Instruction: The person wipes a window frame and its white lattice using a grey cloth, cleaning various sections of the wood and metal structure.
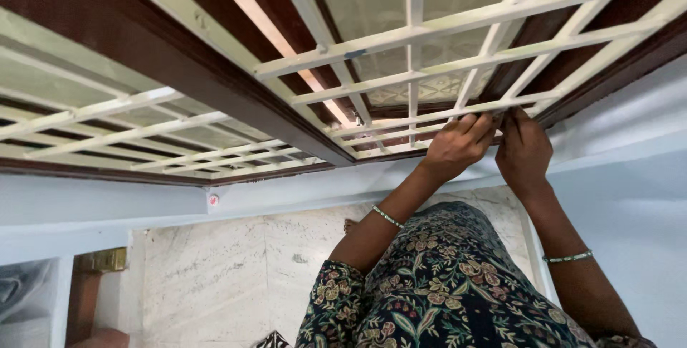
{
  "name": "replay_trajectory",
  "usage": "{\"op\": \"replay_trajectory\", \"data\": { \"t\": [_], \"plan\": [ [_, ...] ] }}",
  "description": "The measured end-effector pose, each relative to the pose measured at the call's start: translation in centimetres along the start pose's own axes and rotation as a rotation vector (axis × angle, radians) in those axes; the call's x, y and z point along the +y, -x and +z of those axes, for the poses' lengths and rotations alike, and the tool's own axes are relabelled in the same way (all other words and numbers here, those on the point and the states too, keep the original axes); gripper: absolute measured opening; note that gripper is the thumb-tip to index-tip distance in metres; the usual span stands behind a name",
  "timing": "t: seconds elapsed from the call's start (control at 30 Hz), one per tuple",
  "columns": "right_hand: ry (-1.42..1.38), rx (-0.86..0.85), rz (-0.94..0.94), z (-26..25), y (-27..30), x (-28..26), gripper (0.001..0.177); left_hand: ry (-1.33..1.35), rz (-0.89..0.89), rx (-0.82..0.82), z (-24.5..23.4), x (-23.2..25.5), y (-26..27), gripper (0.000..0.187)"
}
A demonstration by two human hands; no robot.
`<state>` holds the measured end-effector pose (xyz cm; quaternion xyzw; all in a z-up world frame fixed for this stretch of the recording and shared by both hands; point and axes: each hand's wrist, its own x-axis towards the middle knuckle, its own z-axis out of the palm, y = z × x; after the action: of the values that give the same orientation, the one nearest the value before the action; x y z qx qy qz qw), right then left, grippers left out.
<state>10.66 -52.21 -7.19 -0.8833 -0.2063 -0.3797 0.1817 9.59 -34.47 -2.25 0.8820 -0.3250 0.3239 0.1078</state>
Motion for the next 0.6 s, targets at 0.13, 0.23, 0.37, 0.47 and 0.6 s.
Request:
{"op": "replay_trajectory", "data": {
  "t": [0.13,0.23,0.37,0.47,0.6],
  "plan": [
    [-0.089,-0.029,0.057,1.4,0.3,0.2,0.020,-0.111,-0.010,0.084,0.7,-1.9,3.5,0.036],
    [-0.184,0.028,0.025,1.1,0.7,-0.2,0.023,-0.063,-0.099,-0.072,0.9,-0.9,5.5,0.028],
    [-0.191,-0.060,-0.048,2.1,0.0,-3.0,0.013,-0.010,-0.244,-0.077,-1.2,-2.4,7.7,0.035],
    [-0.212,-0.070,-0.123,3.3,-1.0,-6.6,0.017,-0.094,-0.270,-0.061,-4.2,-3.8,10.2,0.044],
    [-0.301,-0.086,-0.268,4.8,-2.1,-11.0,0.008,-0.177,-0.388,-0.091,-7.8,-5.3,12.9,0.045]
  ]
}}
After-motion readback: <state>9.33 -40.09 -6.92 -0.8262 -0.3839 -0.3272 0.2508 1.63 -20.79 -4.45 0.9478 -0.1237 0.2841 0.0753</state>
